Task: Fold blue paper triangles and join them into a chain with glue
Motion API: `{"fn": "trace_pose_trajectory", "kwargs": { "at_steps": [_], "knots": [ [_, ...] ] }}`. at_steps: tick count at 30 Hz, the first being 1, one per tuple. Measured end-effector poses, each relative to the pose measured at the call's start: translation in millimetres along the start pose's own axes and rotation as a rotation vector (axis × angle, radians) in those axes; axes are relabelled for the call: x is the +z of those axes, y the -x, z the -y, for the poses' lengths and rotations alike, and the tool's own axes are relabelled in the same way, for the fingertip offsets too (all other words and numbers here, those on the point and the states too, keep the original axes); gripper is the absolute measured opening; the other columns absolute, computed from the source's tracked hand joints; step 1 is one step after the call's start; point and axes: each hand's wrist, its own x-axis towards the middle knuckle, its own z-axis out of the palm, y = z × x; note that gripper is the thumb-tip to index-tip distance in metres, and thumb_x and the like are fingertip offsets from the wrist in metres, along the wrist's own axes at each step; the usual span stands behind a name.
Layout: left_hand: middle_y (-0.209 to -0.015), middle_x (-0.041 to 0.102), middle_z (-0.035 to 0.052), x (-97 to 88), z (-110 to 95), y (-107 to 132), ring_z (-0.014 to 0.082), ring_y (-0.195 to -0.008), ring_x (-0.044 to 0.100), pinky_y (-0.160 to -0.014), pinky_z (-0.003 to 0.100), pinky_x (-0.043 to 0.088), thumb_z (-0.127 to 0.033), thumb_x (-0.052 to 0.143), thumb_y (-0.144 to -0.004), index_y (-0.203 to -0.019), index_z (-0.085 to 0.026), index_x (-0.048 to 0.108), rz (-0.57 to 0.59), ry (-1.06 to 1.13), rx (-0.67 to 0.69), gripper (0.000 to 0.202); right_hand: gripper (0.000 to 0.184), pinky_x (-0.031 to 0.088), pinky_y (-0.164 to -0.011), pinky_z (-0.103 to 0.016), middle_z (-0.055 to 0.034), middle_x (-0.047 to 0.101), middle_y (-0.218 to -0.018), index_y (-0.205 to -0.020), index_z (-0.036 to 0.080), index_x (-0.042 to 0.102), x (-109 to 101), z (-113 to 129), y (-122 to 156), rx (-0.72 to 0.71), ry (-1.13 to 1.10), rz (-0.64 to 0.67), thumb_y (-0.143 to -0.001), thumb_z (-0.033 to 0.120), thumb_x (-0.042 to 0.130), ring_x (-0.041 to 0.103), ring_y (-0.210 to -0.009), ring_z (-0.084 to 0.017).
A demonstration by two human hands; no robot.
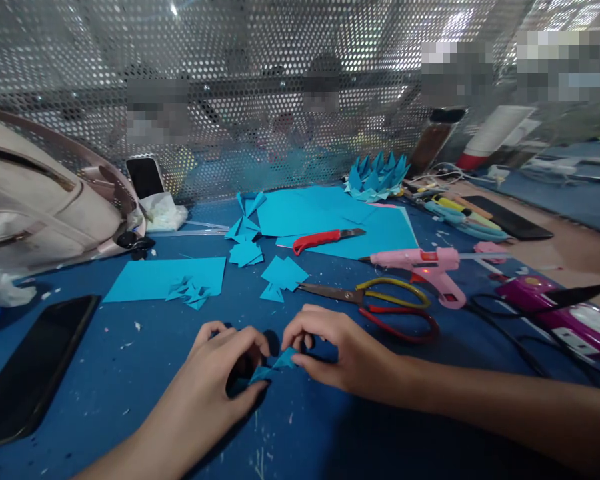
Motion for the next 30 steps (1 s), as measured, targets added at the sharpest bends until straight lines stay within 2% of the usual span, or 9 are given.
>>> {"fn": "trace_pose_trajectory", "kwargs": {
  "at_steps": [11,17,25,30],
  "knots": [
    [-0.086,0.063,-0.0017,-1.0,-2,0,0.0201,-0.083,0.055,-0.084,0.036,0.037,-0.012,0.056,-0.080,-0.094,-0.025,0.056,0.009,0.026,-0.019,0.019,0.014,0.043,-0.070,-0.024,-0.0017,0.065,-0.085,-0.094,0.017,0.064,0,1,-1,-0.032,0.050,0.033,-0.083,0.008,0.063,0.054,-0.078,-0.014],
    [-0.083,0.063,-0.0005,-2.1,1,-4,0.0202,-0.084,0.055,-0.073,0.031,0.042,-0.017,0.059,-0.080,-0.090,-0.025,0.060,0.021,0.192,-0.104,0.012,0.012,0.043,-0.069,-0.024,-0.0017,0.065,-0.085,-0.094,0.016,0.065,0,0,-1,-0.030,0.048,0.058,-0.084,0.009,0.064,0.054,-0.077,-0.013],
    [-0.078,0.062,-0.0028,-8.3,-4,-9,0.0148,-0.074,0.057,-0.069,0.026,0.044,-0.015,0.064,-0.075,-0.086,-0.022,0.060,0.063,0.407,-0.137,0.013,0.002,0.041,-0.065,-0.023,-0.0015,0.065,-0.078,-0.085,0.015,0.068,3,0,-2,-0.019,0.021,0.034,-0.085,0.014,0.069,0.053,-0.073,-0.013],
    [-0.075,0.062,-0.0032,-10.8,-5,-13,0.0128,-0.069,0.057,-0.066,0.024,0.045,-0.013,0.065,-0.072,-0.084,-0.019,0.060,0.105,0.501,-0.171,0.015,0.003,0.040,-0.065,-0.023,-0.0012,0.066,-0.076,-0.083,0.015,0.069,5,5,-2,0.002,0.001,0.013,-0.083,0.013,0.070,0.053,-0.071,-0.013]
  ]
}}
